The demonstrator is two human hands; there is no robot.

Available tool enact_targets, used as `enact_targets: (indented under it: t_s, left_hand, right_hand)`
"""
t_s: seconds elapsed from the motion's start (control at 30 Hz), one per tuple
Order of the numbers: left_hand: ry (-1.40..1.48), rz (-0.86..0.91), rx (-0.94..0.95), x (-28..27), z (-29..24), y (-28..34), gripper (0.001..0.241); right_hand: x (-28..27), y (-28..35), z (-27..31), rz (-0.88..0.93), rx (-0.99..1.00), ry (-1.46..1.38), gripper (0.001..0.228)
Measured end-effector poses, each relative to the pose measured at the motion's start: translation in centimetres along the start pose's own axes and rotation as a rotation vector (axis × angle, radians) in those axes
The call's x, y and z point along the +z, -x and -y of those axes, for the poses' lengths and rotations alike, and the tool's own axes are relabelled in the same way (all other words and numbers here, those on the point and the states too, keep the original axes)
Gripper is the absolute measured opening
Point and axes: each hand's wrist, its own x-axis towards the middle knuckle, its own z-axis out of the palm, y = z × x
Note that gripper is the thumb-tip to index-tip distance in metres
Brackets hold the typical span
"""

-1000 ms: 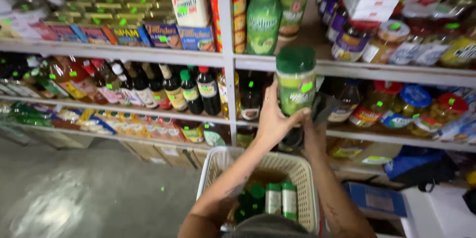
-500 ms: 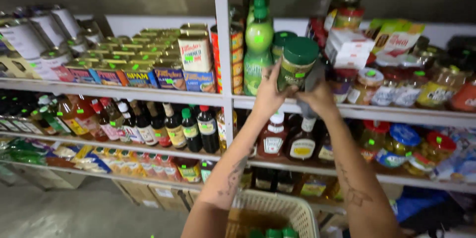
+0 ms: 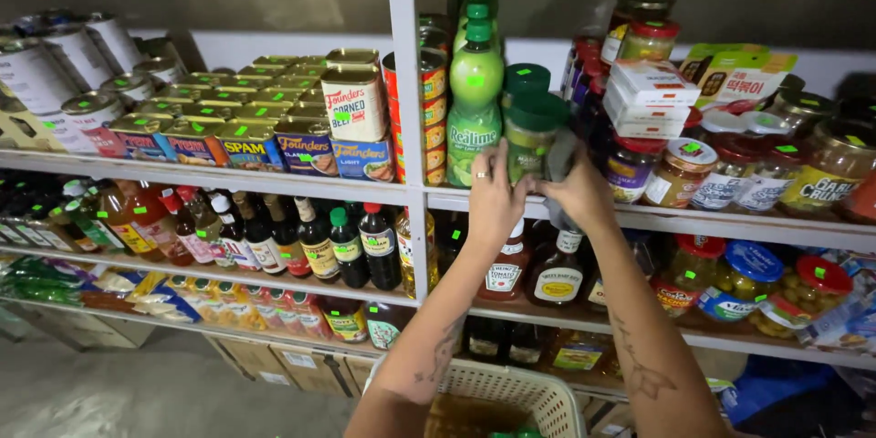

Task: Wiping down Parmesan cheese bottles with a cloth and stocking them onto a grocery store shelf.

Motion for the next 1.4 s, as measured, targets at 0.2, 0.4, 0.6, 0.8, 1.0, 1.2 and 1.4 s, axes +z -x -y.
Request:
enact_targets:
  t_s: [0.2, 0.4, 0.6, 0.8, 1.0, 1.2, 1.4]
  left_hand:
    - [-0.137, 0.082, -0.117, -0.5, -1.2, -0.1, 0.078]
    - [-0.338, 0.126, -0.147, 2.0, 0.9, 1.2, 0.057]
    - [-0.6, 0.14, -0.139, 4.4, 2.6, 2.9, 0.044]
    - [-0.697, 0.081, -0.072, 2.4, 0.7, 1.3, 0.04]
    - [-0.547, 0.036, 0.032, 1.1, -0.4, 1.0, 0.04]
    - [-0.625, 0.036, -0.002, 2.1, -0.3, 0.7, 0.044]
    - [-0.646, 0.154, -0.096, 3.0, -0.1, 0.2, 0.05]
  right_hand:
    - [1.2, -0.9, -1.4, -0.003, 0.077, 0.156, 0.068]
    - [1.4, -0.7, -0.9, -0.045, 0.051, 0.143, 0.058]
    - [2.1, -3.2, -2.1, 0.034, 0.147, 0.189, 0.07]
    - [1.4, -2.9, 0.1, 0.049, 0.142, 0.132, 0.077]
    - [3.0, -5.4, -1.9, 0.038, 0.054, 0.002, 0.105]
    - [2.9, -4.8, -0.6, 0.004, -0.004, -0.033, 0.093]
    - [3.0, -5.2, -0.3, 0.017, -0.015, -0.019, 0.084]
